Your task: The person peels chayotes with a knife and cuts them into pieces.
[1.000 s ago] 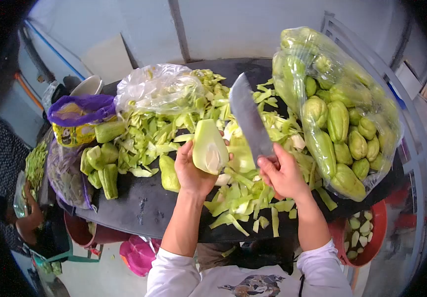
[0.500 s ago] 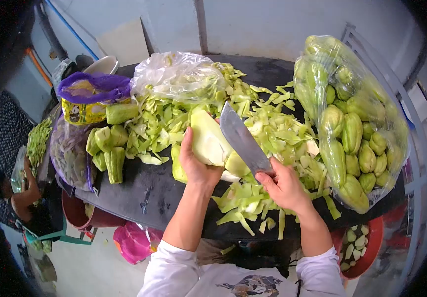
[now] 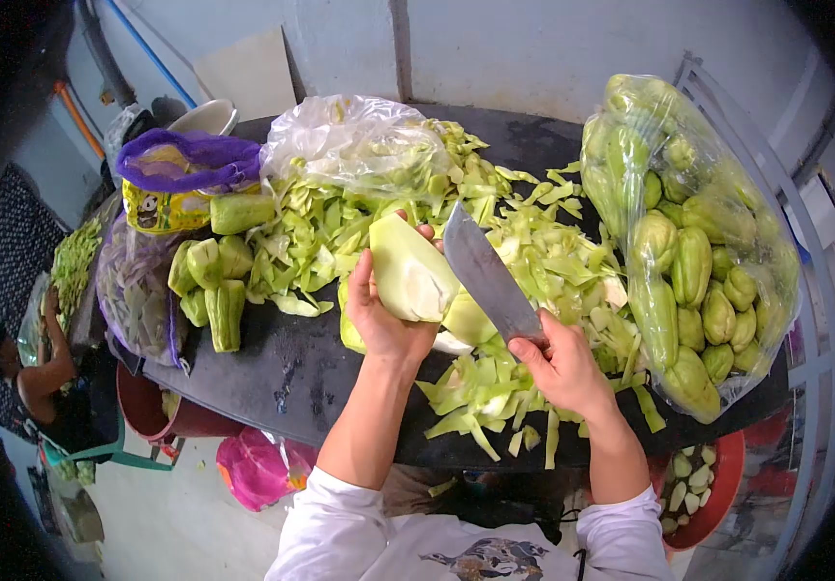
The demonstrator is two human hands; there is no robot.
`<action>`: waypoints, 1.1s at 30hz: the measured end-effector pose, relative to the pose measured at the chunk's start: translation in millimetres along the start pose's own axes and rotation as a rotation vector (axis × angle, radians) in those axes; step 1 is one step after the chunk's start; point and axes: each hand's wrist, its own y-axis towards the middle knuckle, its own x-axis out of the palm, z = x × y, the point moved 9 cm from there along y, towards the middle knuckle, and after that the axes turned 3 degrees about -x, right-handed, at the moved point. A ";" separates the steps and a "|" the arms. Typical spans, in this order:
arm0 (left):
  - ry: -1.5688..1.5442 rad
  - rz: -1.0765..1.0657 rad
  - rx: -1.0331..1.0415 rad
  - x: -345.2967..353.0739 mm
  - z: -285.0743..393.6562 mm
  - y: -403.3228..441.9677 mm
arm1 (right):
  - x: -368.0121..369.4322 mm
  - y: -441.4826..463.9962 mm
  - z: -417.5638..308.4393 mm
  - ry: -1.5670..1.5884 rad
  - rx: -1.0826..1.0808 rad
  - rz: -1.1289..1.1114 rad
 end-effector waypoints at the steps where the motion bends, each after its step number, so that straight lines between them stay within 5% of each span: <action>1: 0.000 0.001 0.000 -1.9 0.0 0.5 | -0.7 -0.2 -0.1 -0.001 -0.018 0.016; 22: 0.054 0.213 -0.177 -7.1 -44.7 -23.0 | 11.8 2.0 -4.5 0.041 -0.012 -0.036; 33: 0.109 0.145 -0.260 -4.8 -65.8 -24.9 | 13.3 3.3 0.0 0.177 -0.007 -0.005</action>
